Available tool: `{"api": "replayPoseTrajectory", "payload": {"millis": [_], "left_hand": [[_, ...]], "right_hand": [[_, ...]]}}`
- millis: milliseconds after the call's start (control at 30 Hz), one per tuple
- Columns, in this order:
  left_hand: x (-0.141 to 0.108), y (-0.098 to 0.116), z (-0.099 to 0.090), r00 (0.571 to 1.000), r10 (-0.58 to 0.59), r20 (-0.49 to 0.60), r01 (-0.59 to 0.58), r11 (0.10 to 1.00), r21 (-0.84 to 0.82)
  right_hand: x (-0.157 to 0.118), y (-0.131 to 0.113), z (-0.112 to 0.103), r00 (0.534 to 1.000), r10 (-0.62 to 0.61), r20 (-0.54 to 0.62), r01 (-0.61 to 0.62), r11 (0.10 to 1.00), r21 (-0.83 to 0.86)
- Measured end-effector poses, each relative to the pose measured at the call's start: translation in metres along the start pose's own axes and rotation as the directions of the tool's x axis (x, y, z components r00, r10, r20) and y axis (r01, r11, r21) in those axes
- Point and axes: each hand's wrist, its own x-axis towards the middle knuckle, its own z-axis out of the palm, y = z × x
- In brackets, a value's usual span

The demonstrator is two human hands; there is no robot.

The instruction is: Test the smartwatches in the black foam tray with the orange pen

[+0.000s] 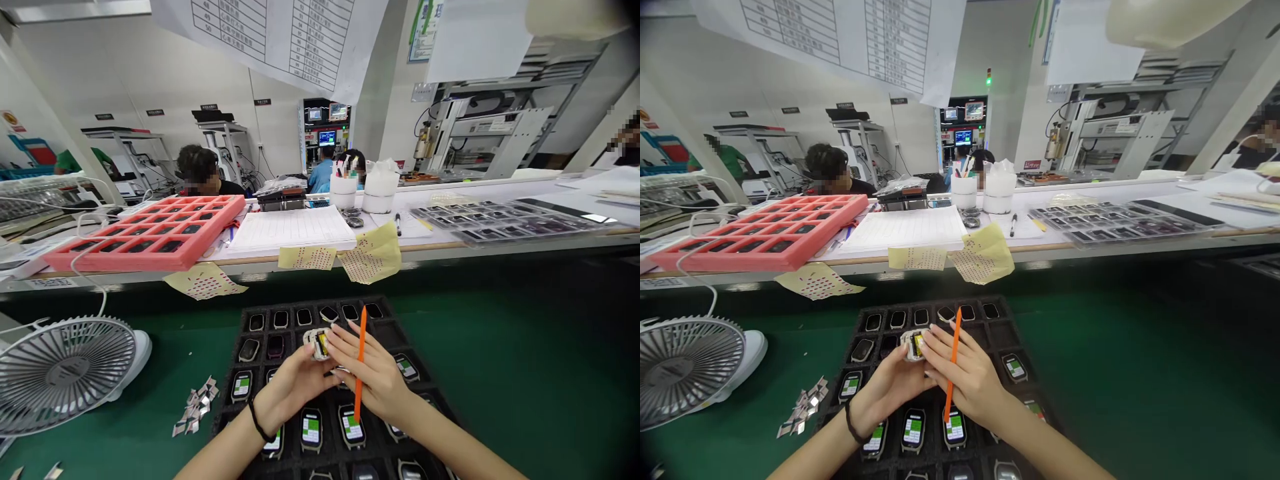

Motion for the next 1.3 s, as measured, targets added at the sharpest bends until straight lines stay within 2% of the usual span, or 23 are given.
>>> {"api": "replayPoseTrajectory", "payload": {"millis": [100,200,267,333,433,500,600,800,967,1100,1300], "left_hand": [[-0.002,0.006,0.002,0.999,0.041,-0.015,-0.04,0.998,0.042],[-0.004,0.012,0.007,0.996,0.092,-0.008,-0.089,0.977,0.194],[-0.005,0.015,0.011,0.985,0.17,0.011,-0.162,0.92,0.357],[-0.005,0.016,0.013,0.952,0.304,0.037,-0.275,0.794,0.542],[-0.005,0.016,0.014,0.847,0.516,0.127,-0.418,0.5,0.759],[-0.005,0.015,0.013,0.79,0.581,0.197,-0.454,0.338,0.824],[-0.006,0.015,0.011,0.752,0.608,0.253,-0.47,0.225,0.854],[-0.007,0.014,0.012,0.733,0.619,0.282,-0.48,0.177,0.86],[-0.005,0.014,0.011,0.719,0.631,0.291,-0.485,0.156,0.861],[-0.005,0.013,0.009,0.701,0.637,0.321,-0.498,0.114,0.86],[-0.005,0.014,0.011,0.71,0.624,0.326,-0.491,0.107,0.865]], "right_hand": [[0.004,0.002,-0.004,0.999,0.048,0.026,-0.05,0.995,0.089],[0.006,0.001,-0.015,0.982,0.174,-0.072,-0.155,0.964,0.216],[0.006,-0.001,-0.025,0.938,0.317,-0.139,-0.253,0.903,0.348],[0.008,-0.003,-0.034,0.879,0.44,-0.184,-0.307,0.817,0.488],[0.011,-0.006,-0.044,0.82,0.526,-0.225,-0.298,0.728,0.617],[0.013,-0.008,-0.046,0.809,0.552,-0.203,-0.303,0.687,0.66],[0.014,-0.009,-0.044,0.818,0.552,-0.159,-0.319,0.667,0.674],[0.012,-0.009,-0.038,0.857,0.485,-0.176,-0.276,0.719,0.639],[0.011,-0.008,-0.036,0.868,0.468,-0.169,-0.275,0.735,0.62],[0.011,-0.012,-0.035,0.879,0.439,-0.185,-0.271,0.78,0.563],[0.011,-0.01,-0.035,0.855,0.496,-0.152,-0.317,0.73,0.605]]}}
